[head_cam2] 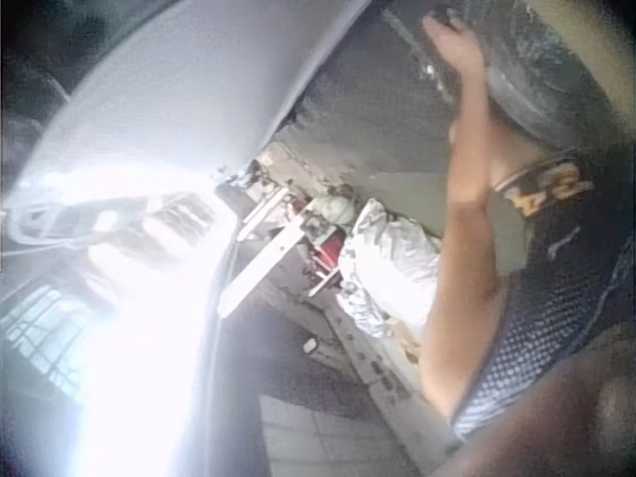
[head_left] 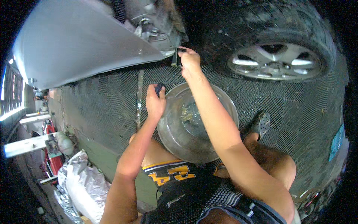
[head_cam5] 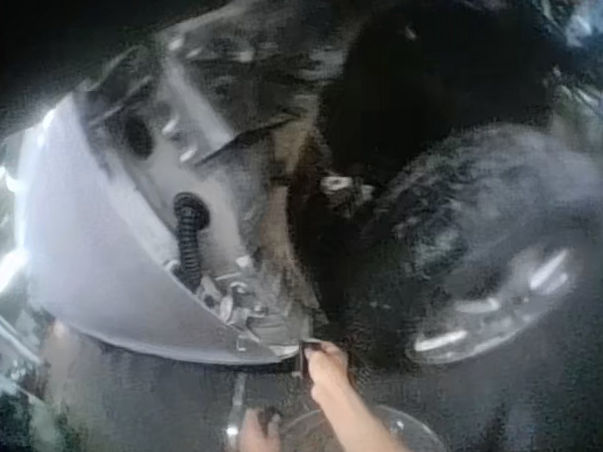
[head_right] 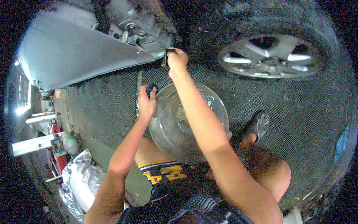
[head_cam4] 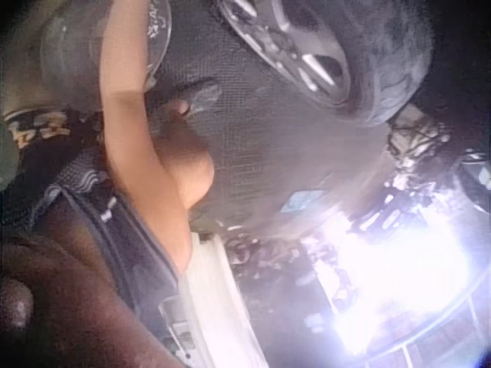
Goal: The person sits on the floor and uses a cloth and a bucket of water to clean the undercarriage of a car. They repeatedly dip the cloth into the bucket and wipe various parts of the car's undercarriage.
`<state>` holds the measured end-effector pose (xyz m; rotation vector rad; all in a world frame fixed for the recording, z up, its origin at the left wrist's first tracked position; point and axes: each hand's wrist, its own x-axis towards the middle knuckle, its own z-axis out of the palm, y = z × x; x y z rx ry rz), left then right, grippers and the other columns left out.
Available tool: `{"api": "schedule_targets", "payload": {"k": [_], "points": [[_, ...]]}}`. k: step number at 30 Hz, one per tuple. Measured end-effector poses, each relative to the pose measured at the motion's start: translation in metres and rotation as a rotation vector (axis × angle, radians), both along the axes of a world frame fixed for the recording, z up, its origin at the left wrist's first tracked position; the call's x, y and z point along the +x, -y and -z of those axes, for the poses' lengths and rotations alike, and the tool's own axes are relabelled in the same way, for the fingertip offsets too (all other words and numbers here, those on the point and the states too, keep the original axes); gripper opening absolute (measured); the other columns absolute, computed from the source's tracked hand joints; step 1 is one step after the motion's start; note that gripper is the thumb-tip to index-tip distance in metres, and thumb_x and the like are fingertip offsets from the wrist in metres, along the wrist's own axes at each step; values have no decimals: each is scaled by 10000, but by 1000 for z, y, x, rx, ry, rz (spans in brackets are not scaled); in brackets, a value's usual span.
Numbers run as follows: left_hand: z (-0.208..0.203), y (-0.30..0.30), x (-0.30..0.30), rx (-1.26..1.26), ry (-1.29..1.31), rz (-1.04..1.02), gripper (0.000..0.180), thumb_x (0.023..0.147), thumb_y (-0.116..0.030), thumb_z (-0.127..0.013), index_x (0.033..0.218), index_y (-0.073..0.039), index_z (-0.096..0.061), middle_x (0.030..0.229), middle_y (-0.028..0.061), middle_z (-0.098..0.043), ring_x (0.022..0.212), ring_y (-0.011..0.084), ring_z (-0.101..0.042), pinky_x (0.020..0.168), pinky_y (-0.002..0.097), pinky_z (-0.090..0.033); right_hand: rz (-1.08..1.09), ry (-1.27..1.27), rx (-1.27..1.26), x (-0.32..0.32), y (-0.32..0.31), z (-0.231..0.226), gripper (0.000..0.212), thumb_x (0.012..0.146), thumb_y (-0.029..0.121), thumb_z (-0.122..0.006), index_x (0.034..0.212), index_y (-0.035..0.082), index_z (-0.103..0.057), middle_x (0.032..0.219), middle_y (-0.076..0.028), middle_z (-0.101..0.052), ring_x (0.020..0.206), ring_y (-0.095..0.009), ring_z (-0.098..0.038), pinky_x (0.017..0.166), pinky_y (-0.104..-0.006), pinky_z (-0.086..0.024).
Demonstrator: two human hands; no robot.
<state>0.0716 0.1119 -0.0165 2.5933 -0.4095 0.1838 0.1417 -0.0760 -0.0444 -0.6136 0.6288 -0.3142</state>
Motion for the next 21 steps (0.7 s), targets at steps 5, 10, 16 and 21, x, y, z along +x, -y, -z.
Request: {"api": "schedule_targets", "payload": {"k": [5, 10, 16, 21], "points": [[0, -13, -5, -106, -91, -23, 336, 935, -256, -642, 1118, 12, -553, 1079, 255, -624, 973, 428, -628, 838, 471, -498, -332, -259, -297, -45, 10, -40, 182, 1029, 156, -470, 1201, 126, -521, 973, -62, -644, 835, -193, -645, 740, -446, -594], [5, -8, -6, -250, -161, -10, 352, 936, -250, -646, 1144, 15, -544, 1083, 250, -614, 986, 421, -625, 854, 459, -497, -636, -328, -498, -32, 50, 1, 201, 1031, 244, -529, 1093, 58, -574, 966, -33, -627, 895, -177, -602, 790, -412, -570], [9, -16, -9, -239, -63, 30, 358, 919, -247, -661, 1139, 7, -536, 1096, 232, -597, 1009, 419, -616, 864, 472, -495, -885, -242, -460, -33, 67, -4, 203, 961, 217, -675, 1078, 58, -630, 979, -39, -636, 941, -178, -593, 873, -431, -548], [0, -18, -11, -274, 132, -7, 351, 877, -178, -706, 1137, -14, -536, 1096, 212, -582, 1011, 398, -601, 869, 456, -494, -932, -225, -520, -38, 51, -16, 231, 1037, 242, -534, 1163, 52, -569, 1066, -70, -650, 1019, -209, -621, 889, -459, -558]]}}
